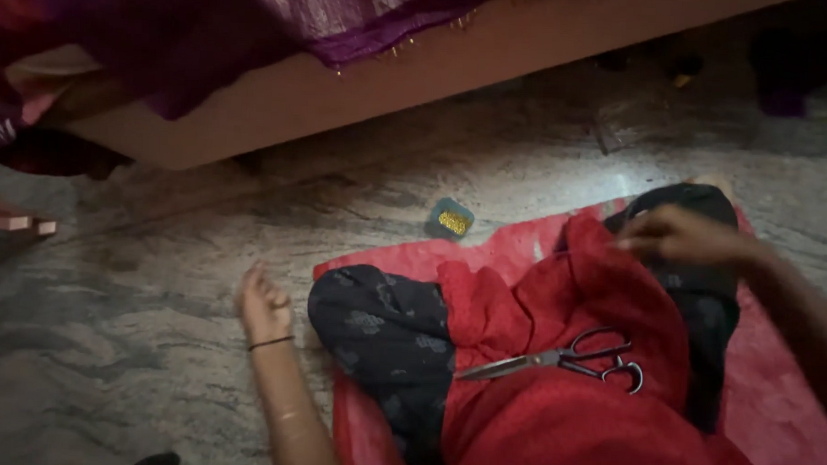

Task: Sewing decorative beads onto the edge of a purple fabric item.

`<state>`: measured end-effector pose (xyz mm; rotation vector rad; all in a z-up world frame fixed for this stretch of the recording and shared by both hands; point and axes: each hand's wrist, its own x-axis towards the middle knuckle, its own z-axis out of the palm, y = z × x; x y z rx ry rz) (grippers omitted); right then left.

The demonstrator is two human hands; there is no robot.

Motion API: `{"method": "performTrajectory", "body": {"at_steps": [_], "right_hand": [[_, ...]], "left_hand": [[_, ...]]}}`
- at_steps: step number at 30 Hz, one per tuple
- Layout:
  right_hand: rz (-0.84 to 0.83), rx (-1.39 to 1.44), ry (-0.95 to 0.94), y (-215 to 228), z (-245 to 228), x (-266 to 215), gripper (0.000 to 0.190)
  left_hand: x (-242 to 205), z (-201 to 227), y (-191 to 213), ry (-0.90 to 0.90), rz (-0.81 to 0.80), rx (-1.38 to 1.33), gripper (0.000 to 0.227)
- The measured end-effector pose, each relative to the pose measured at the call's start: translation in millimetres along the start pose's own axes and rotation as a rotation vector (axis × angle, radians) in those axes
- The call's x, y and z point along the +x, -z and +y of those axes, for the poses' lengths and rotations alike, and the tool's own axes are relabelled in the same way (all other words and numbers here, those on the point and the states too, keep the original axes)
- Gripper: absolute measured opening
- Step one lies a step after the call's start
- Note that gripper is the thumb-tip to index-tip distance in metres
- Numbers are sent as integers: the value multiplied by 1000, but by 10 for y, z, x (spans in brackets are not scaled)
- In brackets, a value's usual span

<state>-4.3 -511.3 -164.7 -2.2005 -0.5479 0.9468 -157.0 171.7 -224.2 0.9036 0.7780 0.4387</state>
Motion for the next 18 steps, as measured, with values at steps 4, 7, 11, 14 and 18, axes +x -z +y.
{"method": "performTrajectory", "body": {"at_steps": [4,7,11,14,18], "right_hand": [[113,-292,-236,351,244,-202,35],[409,-183,-300,469,468,-269,32],[791,592,-33,353,386,-300,20],[974,1194,35,232,581,-148,6],[1032,1428,-115,4,346,-96,5]], "left_hand": [[-339,260,240,-195,204,160,28],[-341,201,377,-240,319,307,18],[-36,-280,451,-483,241,924,12],[-348,-441,-364,-821,137,1615,20],[-538,-959,-1519,-886,-122,1566,23]]}}
